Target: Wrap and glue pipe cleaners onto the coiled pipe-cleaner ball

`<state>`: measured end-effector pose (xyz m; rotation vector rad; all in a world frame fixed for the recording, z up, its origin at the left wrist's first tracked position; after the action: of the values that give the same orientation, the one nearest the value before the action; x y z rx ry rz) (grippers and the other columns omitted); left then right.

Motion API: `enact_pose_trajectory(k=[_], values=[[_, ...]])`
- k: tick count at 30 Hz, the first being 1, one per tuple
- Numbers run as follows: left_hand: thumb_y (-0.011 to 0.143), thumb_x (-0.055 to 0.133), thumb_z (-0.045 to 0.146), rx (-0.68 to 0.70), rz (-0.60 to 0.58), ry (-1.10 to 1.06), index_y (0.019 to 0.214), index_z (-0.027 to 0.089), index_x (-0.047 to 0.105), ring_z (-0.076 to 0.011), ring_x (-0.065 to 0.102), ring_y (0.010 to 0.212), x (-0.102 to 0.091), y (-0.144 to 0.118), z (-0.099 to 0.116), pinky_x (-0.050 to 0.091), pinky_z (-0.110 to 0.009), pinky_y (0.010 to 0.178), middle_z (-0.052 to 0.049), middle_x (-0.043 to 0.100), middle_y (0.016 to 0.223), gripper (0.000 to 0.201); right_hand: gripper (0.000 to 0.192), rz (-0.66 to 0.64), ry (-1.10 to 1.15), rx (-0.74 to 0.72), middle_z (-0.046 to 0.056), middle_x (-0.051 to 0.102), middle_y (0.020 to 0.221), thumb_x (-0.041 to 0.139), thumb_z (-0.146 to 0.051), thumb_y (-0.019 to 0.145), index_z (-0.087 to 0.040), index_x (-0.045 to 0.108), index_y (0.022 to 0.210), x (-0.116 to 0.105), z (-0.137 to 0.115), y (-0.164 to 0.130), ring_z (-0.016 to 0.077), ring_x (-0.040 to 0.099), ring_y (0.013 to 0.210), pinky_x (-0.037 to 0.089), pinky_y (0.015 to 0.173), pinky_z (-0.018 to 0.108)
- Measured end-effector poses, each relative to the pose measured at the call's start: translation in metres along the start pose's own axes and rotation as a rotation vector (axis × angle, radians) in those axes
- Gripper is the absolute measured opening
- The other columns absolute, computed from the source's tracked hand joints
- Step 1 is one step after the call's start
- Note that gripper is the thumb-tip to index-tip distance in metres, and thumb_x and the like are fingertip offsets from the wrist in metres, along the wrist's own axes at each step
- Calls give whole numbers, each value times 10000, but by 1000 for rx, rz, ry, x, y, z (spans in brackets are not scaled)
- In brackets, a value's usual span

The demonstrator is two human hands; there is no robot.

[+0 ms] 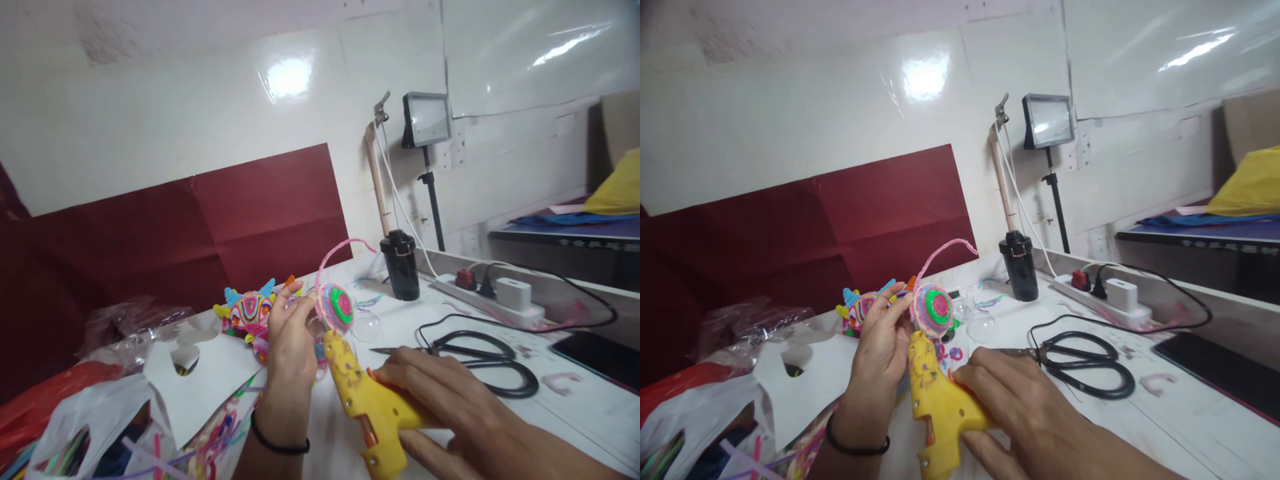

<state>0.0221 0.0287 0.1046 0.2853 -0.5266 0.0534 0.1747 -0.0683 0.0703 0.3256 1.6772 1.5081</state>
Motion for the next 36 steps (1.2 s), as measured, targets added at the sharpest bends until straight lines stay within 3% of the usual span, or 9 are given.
enact_pose_trajectory(k=[25, 36], values=[[579, 755, 127, 9, -18, -22, 920, 173, 553, -87, 622, 528, 0, 1, -2, 472, -181, 560, 17, 683, 636, 399, 334, -53, 2, -62, 100, 693, 769, 284, -315, 1001, -156, 575, 959, 5, 2, -7, 180, 683, 658, 534, 547, 259], [599, 743, 135, 5, -18, 9, 936, 174, 553, -119, 638, 550, 0, 1, -1, 485, -216, 552, 14, 673, 644, 389, 332, -63, -27, -94, 98, 685, 779, 281, -277, 1001, -144, 583, 967, 10, 1, -9, 185, 674, 688, 526, 568, 268]])
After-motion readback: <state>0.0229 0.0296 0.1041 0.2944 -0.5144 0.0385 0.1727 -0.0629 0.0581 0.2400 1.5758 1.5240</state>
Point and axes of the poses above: each hand's wrist, its own y-axis towards the middle knuckle, its own x-axis out of the palm, z = x × y, the point moved 2 cm from there along y, towards the middle knuckle
